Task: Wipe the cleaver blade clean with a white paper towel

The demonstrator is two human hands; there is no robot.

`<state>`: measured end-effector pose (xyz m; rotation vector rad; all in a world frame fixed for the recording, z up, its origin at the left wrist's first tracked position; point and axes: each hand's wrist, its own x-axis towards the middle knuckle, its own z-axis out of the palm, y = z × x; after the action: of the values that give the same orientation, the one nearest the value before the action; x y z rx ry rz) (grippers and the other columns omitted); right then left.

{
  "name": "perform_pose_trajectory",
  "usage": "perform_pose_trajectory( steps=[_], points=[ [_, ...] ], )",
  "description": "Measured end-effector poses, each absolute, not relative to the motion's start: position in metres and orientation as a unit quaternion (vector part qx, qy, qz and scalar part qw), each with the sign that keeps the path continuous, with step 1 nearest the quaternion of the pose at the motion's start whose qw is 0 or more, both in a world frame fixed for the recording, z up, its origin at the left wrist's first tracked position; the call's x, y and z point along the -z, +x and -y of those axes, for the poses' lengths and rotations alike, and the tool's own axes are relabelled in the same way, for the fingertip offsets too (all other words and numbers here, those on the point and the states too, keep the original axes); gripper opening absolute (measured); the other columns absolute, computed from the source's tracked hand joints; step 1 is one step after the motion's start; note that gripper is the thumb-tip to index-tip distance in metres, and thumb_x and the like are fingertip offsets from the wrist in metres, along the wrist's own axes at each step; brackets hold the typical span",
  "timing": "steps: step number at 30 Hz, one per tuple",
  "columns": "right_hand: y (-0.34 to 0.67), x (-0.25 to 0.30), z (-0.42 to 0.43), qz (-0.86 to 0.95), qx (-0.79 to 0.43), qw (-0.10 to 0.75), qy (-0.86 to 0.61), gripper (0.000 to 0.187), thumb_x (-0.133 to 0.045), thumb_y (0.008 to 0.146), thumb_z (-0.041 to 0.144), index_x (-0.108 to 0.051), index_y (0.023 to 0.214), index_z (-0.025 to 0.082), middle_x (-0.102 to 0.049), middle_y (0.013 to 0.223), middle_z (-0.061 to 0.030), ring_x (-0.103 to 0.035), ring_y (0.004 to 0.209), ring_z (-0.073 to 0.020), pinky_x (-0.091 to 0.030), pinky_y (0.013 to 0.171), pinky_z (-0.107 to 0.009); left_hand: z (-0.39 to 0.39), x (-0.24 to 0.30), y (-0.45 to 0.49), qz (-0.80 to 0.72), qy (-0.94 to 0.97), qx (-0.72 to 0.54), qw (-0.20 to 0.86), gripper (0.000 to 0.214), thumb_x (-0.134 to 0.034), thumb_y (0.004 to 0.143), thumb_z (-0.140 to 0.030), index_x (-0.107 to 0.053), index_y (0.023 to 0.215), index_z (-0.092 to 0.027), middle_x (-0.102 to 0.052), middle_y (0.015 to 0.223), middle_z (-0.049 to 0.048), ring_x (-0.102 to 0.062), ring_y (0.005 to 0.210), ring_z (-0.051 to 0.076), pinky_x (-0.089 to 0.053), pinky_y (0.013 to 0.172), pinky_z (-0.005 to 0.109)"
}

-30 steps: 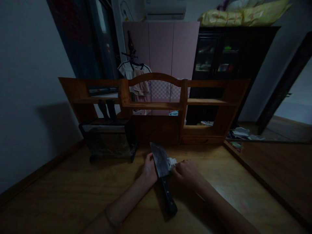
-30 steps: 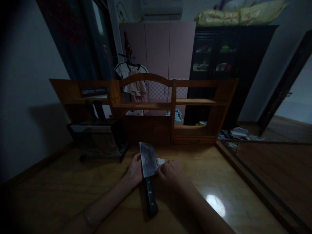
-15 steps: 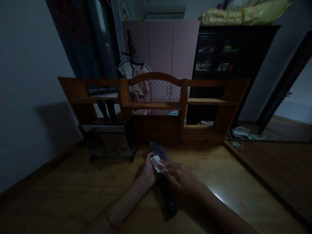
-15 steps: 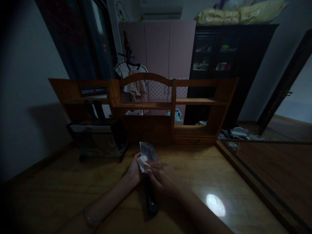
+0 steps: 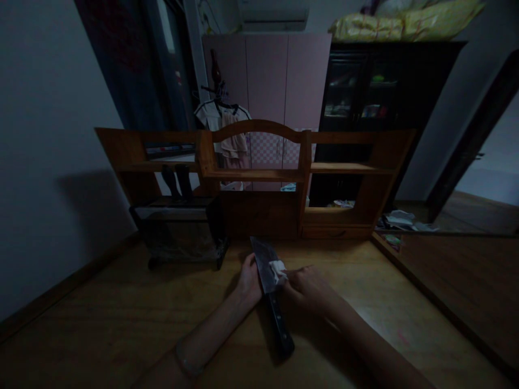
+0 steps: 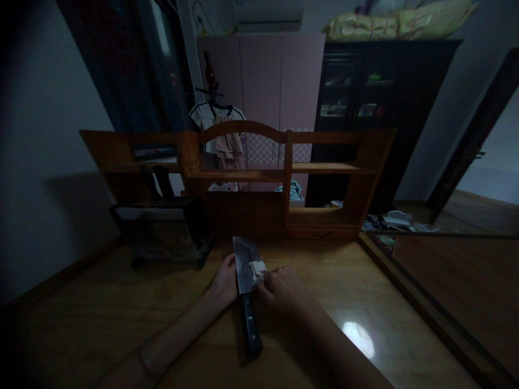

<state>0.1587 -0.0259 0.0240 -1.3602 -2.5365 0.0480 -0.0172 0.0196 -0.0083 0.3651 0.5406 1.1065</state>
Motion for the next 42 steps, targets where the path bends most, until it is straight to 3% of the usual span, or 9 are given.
perform_pose_trajectory(
  steps=[6,13,16,20,24,30,34,38,42],
  points=[
    [0.160,-0.027,0.023,0.867,0.041,0.090,-0.488,0.044,-0.040,0.096,0.037,-0.068,0.070,0.016,-0.066,0.065,-0.0087,-0.062,0.059,-0.0174,-0.024,0.054,-0.029,-0.019,0.007,-0.016,-0.261,0.160,-0.511,0.803,0.039,-0.042,0.087,-0.040,-0.064,0.095,-0.008,-0.069,0.087,0.0149,-0.067,0.082,0.026,-0.051,0.080,0.039],
    [0.165,-0.024,0.018,0.842,0.062,0.095,-0.528,0.041,-0.045,0.093,0.034,-0.068,0.065,0.016,-0.067,0.066,-0.0111,-0.063,0.059,-0.0194,-0.029,0.056,-0.028,-0.018,0.008,-0.017,-0.248,0.162,-0.513,0.805,0.039,-0.043,0.087,-0.039,-0.064,0.096,-0.008,-0.069,0.089,0.0146,-0.067,0.083,0.026,-0.050,0.083,0.040],
    [0.167,-0.029,0.019,0.838,0.039,0.163,-0.519,0.037,-0.040,0.097,0.031,-0.070,0.080,0.017,-0.070,0.081,-0.0096,-0.065,0.070,-0.0201,-0.037,0.062,-0.027,-0.019,0.007,-0.017,-0.283,0.152,-0.520,0.791,0.035,-0.045,0.087,-0.038,-0.064,0.093,-0.009,-0.069,0.083,0.0125,-0.067,0.077,0.024,-0.051,0.081,0.038],
    [0.159,-0.036,0.029,0.873,-0.058,0.280,-0.394,0.033,-0.034,0.101,0.026,-0.065,0.112,0.020,-0.062,0.120,-0.0068,-0.058,0.110,-0.0194,-0.041,0.090,-0.027,-0.021,0.009,-0.017,-0.270,0.139,-0.522,0.797,0.032,-0.047,0.085,-0.038,-0.063,0.091,-0.010,-0.068,0.079,0.0105,-0.066,0.070,0.022,-0.052,0.073,0.035],
    [0.146,-0.031,0.036,0.906,-0.118,0.261,-0.312,0.035,-0.033,0.101,0.025,-0.060,0.121,0.018,-0.051,0.135,-0.0079,-0.047,0.125,-0.0183,-0.033,0.106,-0.030,-0.025,0.014,-0.017,-0.276,0.119,-0.515,0.803,0.032,-0.048,0.084,-0.039,-0.061,0.081,-0.010,-0.064,0.065,0.0076,-0.060,0.056,0.018,-0.051,0.060,0.031],
    [0.151,-0.026,0.033,0.901,-0.095,0.199,-0.375,0.034,-0.037,0.099,0.029,-0.066,0.113,0.019,-0.059,0.125,-0.0089,-0.061,0.105,-0.0225,-0.043,0.090,-0.030,-0.026,0.018,-0.016,-0.254,0.139,-0.525,0.800,0.030,-0.045,0.085,-0.035,-0.062,0.087,-0.010,-0.066,0.073,0.0094,-0.064,0.066,0.021,-0.052,0.070,0.034],
    [0.161,-0.031,0.029,0.884,-0.046,0.151,-0.440,0.033,-0.040,0.098,0.032,-0.071,0.099,0.019,-0.071,0.097,-0.0090,-0.067,0.082,-0.0212,-0.042,0.071,-0.026,-0.025,0.019,-0.017,-0.234,0.162,-0.510,0.812,0.032,-0.046,0.085,-0.038,-0.062,0.088,-0.010,-0.067,0.079,0.0112,-0.065,0.074,0.024,-0.052,0.079,0.038],
    [0.165,-0.028,0.023,0.868,0.014,0.111,-0.484,0.037,-0.042,0.096,0.035,-0.071,0.080,0.018,-0.069,0.070,-0.0082,-0.065,0.064,-0.0207,-0.035,0.059,-0.027,-0.024,0.017,-0.018,-0.233,0.165,-0.515,0.808,0.035,-0.045,0.086,-0.039,-0.063,0.090,-0.010,-0.068,0.087,0.0137,-0.066,0.082,0.027,-0.050,0.084,0.042],
    [0.166,-0.027,0.019,0.841,0.043,0.140,-0.521,0.037,-0.041,0.096,0.033,-0.069,0.078,0.016,-0.070,0.082,-0.0116,-0.066,0.071,-0.0226,-0.041,0.066,-0.029,-0.021,0.011,-0.017,-0.237,0.160,-0.521,0.804,0.034,-0.045,0.086,-0.037,-0.064,0.091,-0.010,-0.069,0.089,0.0139,-0.066,0.083,0.026,-0.050,0.084,0.039]
  ],
)
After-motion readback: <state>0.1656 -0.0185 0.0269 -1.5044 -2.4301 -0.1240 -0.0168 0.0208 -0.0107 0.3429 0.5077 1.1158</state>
